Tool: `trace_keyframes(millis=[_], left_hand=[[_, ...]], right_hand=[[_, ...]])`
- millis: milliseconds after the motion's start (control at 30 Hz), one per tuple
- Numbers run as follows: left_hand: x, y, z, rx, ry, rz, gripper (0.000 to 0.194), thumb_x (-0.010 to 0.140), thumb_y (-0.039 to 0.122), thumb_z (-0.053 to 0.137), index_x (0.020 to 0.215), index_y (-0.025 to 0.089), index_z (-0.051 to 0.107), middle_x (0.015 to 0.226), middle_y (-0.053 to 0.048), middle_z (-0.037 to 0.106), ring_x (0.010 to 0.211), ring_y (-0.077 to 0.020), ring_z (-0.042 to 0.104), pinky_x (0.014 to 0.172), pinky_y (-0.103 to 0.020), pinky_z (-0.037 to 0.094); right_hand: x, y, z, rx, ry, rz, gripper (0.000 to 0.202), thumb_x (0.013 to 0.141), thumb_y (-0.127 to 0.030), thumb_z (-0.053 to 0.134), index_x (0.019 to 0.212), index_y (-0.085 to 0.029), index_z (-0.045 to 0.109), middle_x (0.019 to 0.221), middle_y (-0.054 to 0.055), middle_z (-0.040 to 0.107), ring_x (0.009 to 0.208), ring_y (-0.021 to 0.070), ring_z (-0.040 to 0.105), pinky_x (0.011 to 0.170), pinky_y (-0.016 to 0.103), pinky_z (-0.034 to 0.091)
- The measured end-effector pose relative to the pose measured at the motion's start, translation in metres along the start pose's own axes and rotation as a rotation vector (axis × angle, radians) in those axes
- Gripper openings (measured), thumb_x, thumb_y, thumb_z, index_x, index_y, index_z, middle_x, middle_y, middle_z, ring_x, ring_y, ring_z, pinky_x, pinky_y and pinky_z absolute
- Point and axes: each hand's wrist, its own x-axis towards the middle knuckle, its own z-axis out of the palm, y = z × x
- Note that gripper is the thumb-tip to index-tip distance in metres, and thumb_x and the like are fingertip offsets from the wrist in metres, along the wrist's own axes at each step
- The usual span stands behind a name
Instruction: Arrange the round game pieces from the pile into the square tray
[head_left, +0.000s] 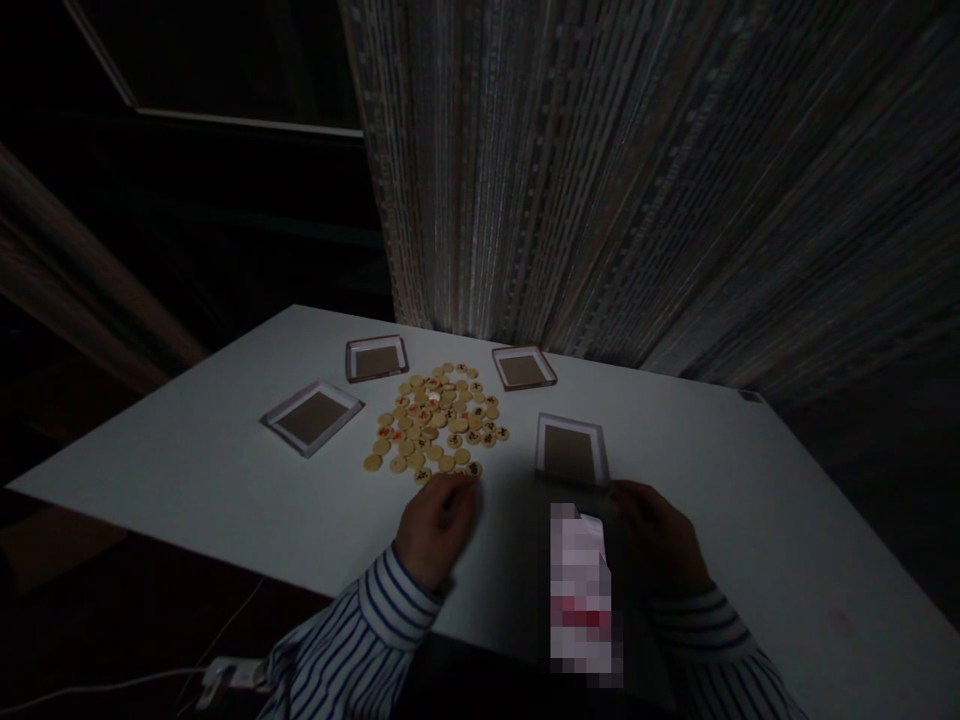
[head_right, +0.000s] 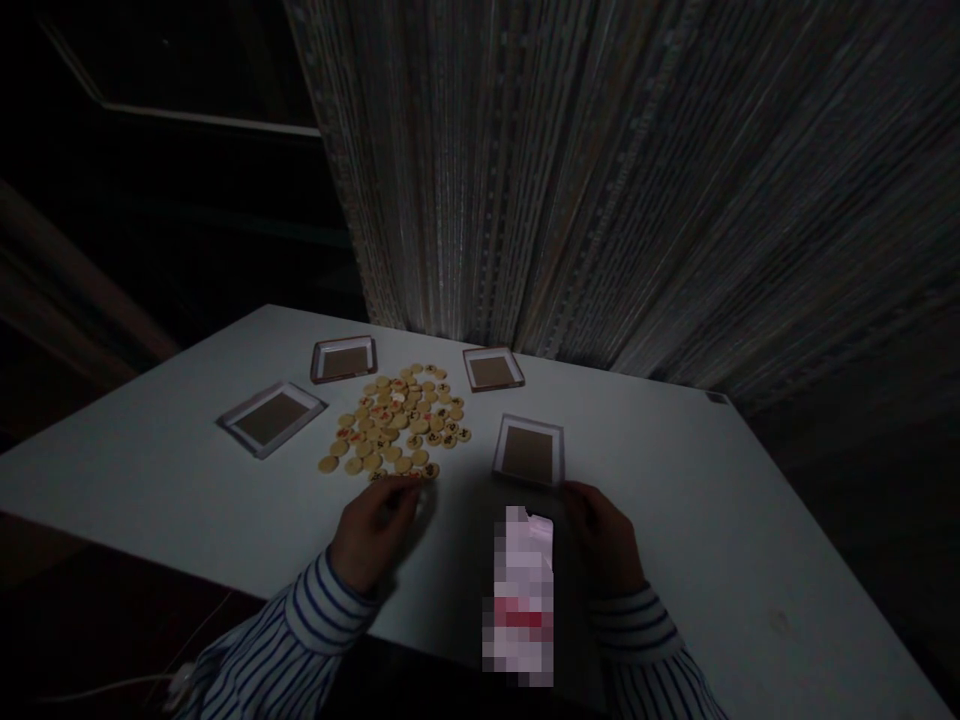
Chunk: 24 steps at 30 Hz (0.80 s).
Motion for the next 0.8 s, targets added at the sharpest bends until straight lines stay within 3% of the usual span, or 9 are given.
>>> trace_keyframes(millis=[200, 300, 500, 800], left_hand=[[0.004, -0.014, -0.019, 0.057, 0.086, 0.017, 0.014, 0.081, 0.024, 0.048, 0.085, 0.018, 0.060, 0.080, -0.005, 0.064, 0.074, -0.0152, 0.060, 0.067, -0.029, 0.050], [0.005, -0.024, -0.026, 0.080, 0.126, 0.021, 0.013, 0.080, 0.025, 0.049, 0.085, 0.017, 0.059, 0.082, -0.005, 0.064, 0.076, -0.0155, 0.060, 0.070, -0.030, 0.050], [0.005, -0.040, -0.034, 0.149, 0.176, 0.010, 0.015, 0.080, 0.026, 0.050, 0.087, 0.017, 0.059, 0.087, -0.006, 0.066, 0.086, -0.0186, 0.060, 0.078, -0.036, 0.050], [0.006, -0.047, -0.034, 0.215, 0.187, 0.063, 0.015, 0.080, 0.025, 0.049, 0.087, 0.018, 0.059, 0.089, -0.006, 0.066, 0.086, -0.0181, 0.060, 0.079, -0.037, 0.050]], right_hand=[[0.004, -0.019, 0.007, -0.057, -0.005, -0.197, 0.029, 0.079, -0.040, 0.045, 0.087, -0.018, 0.062, 0.072, 0.006, 0.067, 0.057, 0.0152, 0.060, 0.049, 0.026, 0.048], [0.010, -0.032, 0.013, -0.087, -0.067, -0.299, 0.026, 0.081, -0.036, 0.045, 0.089, -0.018, 0.062, 0.067, 0.004, 0.065, 0.053, 0.0132, 0.057, 0.048, 0.024, 0.047], [0.020, -0.057, 0.027, -0.127, -0.233, -0.446, 0.025, 0.083, -0.027, 0.041, 0.095, -0.019, 0.061, 0.080, 0.005, 0.066, 0.062, 0.0120, 0.060, 0.054, 0.024, 0.049], [0.032, -0.084, 0.049, -0.242, -0.413, -0.584, 0.026, 0.083, -0.025, 0.042, 0.100, -0.016, 0.060, 0.088, 0.009, 0.063, 0.070, 0.0150, 0.060, 0.064, 0.029, 0.049]])
